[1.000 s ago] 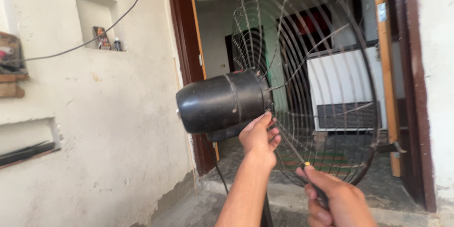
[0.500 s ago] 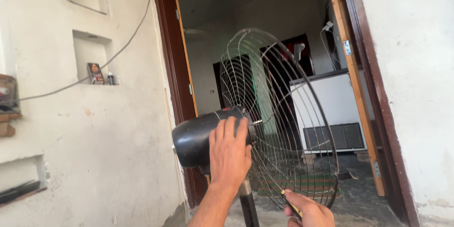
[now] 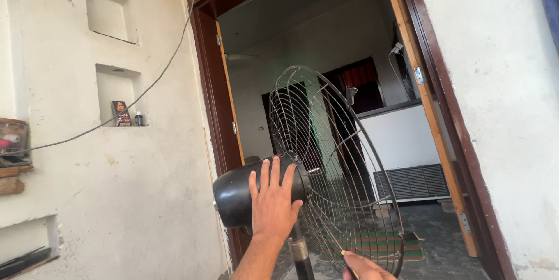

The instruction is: The person uses a screwdriver to loosen and tighten screws on the front grill and motor housing of a standing electric fan. They manipulate the fan grill and motor casing while working on the device.

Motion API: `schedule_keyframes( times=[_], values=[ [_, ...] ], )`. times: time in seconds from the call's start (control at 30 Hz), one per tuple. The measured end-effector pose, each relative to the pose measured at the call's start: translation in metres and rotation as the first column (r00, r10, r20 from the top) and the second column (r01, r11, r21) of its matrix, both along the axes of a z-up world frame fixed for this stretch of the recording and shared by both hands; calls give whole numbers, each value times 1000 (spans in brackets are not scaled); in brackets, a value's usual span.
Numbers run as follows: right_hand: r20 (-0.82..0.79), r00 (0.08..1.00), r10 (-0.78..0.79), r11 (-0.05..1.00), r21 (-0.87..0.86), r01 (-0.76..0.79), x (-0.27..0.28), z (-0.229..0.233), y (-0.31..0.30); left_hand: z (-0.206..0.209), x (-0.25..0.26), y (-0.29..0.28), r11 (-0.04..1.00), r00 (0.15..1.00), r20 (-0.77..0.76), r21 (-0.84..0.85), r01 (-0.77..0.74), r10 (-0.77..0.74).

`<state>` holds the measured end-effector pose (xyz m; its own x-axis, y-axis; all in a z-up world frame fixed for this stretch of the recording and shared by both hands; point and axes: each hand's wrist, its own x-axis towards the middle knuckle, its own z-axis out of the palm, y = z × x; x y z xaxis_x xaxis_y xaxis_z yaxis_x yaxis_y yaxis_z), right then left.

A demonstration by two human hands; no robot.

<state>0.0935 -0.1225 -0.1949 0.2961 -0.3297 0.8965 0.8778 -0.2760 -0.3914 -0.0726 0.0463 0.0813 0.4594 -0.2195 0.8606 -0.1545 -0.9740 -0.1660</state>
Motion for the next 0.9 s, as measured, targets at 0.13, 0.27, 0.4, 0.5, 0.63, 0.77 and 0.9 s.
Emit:
schedule_keyframes(
  times=[0.13,0.27,0.4,0.5,0.63,0.77,0.9],
  values=[
    [-100,991,93,920,-372,-123,72,-15,-35,-1,1,0,1000,1000,12,10,-8,8],
    [-255,881,399,800,-373,-470,116,-29,-38,1,-1,-6,999,999,-38,-20,-36,36],
    [-233,895,381,837,-324,-441,116,-44,-37,2,-3,-9,997,996,-59,-21,-69,68],
    [-141,910,390,836,-360,-415,92,-36,-38,2,-3,-12,996,995,-45,-20,-85,84],
    [-313,843,437,899,122,-421,24,-11,-17,0,-1,-11,996,996,-19,-17,-88,88],
    [-579,582,571,784,594,-180,-46,45,12,-1,1,-11,997,997,2,-21,-77,77],
    [-453,514,729,617,760,-205,-103,73,17,-3,2,-9,999,998,53,-24,-44,45]
  ],
)
